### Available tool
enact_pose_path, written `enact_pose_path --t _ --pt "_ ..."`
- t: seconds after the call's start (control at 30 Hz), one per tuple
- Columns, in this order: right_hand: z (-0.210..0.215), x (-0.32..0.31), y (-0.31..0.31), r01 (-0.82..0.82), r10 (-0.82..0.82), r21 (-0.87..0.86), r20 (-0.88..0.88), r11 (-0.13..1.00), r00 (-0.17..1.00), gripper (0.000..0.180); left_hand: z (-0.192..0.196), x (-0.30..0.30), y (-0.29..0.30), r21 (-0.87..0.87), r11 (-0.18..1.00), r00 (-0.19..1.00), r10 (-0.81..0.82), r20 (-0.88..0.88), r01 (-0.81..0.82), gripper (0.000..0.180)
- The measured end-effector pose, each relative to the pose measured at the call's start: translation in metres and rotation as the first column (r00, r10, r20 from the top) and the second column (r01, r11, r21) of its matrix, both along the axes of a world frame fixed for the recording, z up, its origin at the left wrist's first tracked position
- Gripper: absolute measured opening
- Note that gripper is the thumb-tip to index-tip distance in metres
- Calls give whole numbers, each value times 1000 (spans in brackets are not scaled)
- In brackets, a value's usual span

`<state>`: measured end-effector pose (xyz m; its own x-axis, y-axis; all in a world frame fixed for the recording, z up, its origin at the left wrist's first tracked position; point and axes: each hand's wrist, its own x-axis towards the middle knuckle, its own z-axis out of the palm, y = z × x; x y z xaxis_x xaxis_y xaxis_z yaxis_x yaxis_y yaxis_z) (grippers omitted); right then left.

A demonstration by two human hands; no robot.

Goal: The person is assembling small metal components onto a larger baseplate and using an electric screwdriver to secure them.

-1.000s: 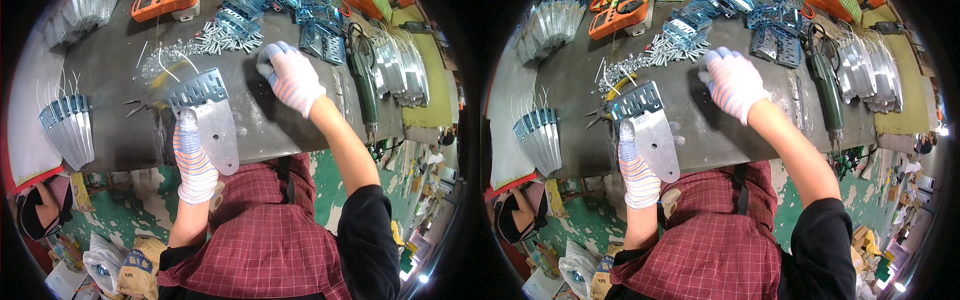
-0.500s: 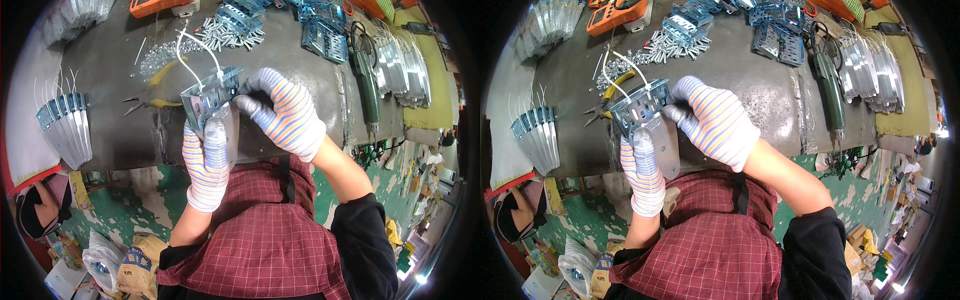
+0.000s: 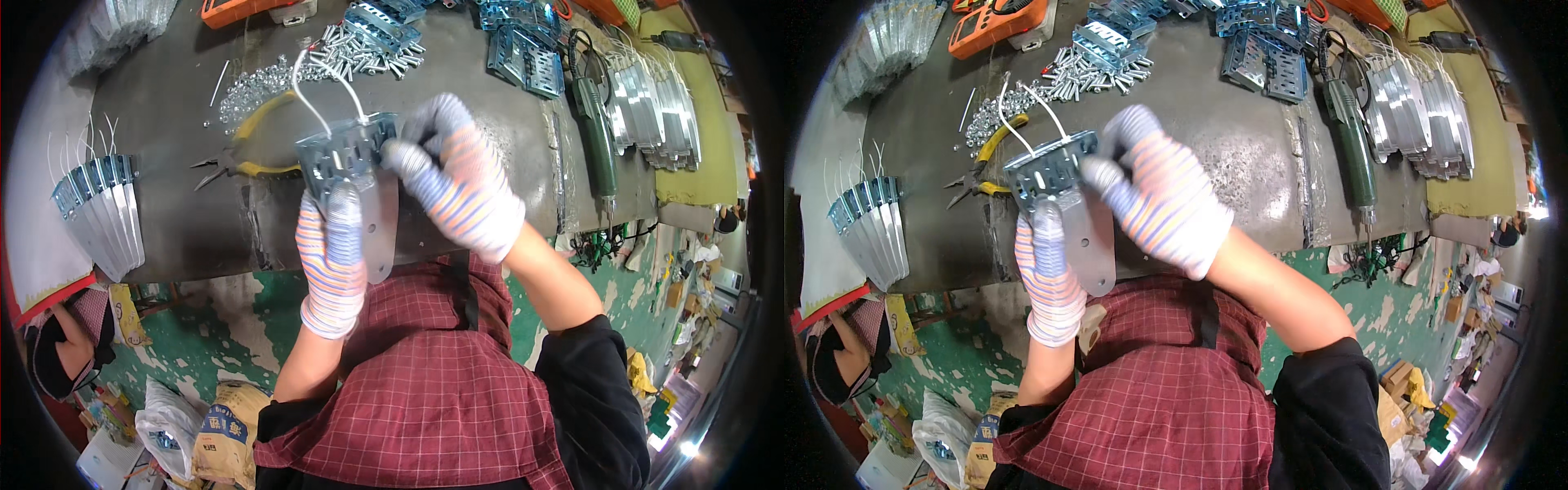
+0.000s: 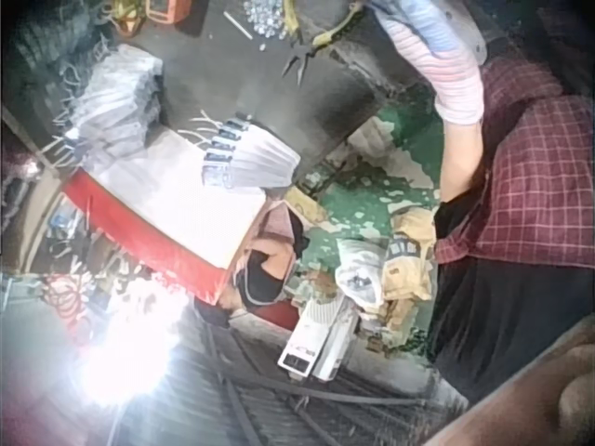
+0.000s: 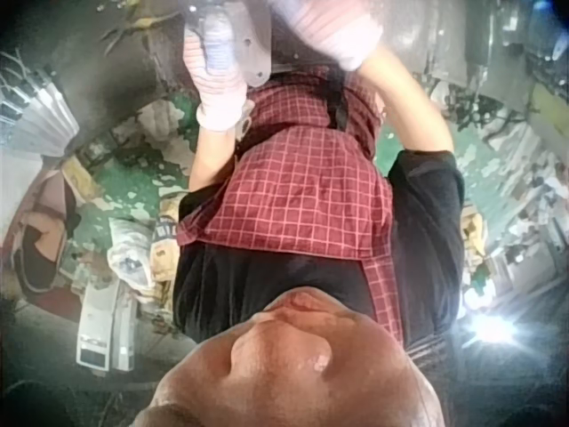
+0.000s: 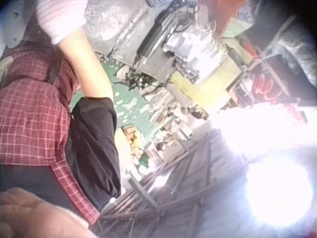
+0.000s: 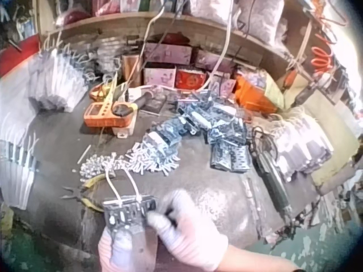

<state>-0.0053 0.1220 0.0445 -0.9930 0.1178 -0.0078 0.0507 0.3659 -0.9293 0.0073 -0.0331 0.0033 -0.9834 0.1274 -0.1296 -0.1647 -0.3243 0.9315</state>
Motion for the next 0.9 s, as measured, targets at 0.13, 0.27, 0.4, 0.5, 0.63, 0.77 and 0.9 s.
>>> enact_pose_path --t 0.13,0.27,0.4,0.5,0.63,0.77,0.9 --pt "-4 2 0 -18 38 -252 75 968 996 21 -9 -1 -2 30 1000 1000 -9 -13 9 32" --pt "7 -5 -1 38 3 -208 191 977 982 22 -4 0 2 -72 997 1000 1 21 1 41" --pt "-3 -4 5 9 110 -403 271 915 956 29 -15 -4 -7 57 997 995 -53 81 48 42" --pt "-17 -9 6 -73 108 -253 131 965 985 38 -18 -4 -9 58 997 997 -49 58 45 44" --pt "-10 -15 5 -210 212 -78 19 975 977 42 -10 -5 -14 287 954 975 -136 175 82 51" --pt "-20 -48 33 66 -21 211 -207 975 978 36 -4 -8 -9 502 864 928 -204 313 21 49" --pt "-30 -71 45 141 78 833 -215 535 973 23 4 -12 -3 445 895 939 -157 306 5 49"
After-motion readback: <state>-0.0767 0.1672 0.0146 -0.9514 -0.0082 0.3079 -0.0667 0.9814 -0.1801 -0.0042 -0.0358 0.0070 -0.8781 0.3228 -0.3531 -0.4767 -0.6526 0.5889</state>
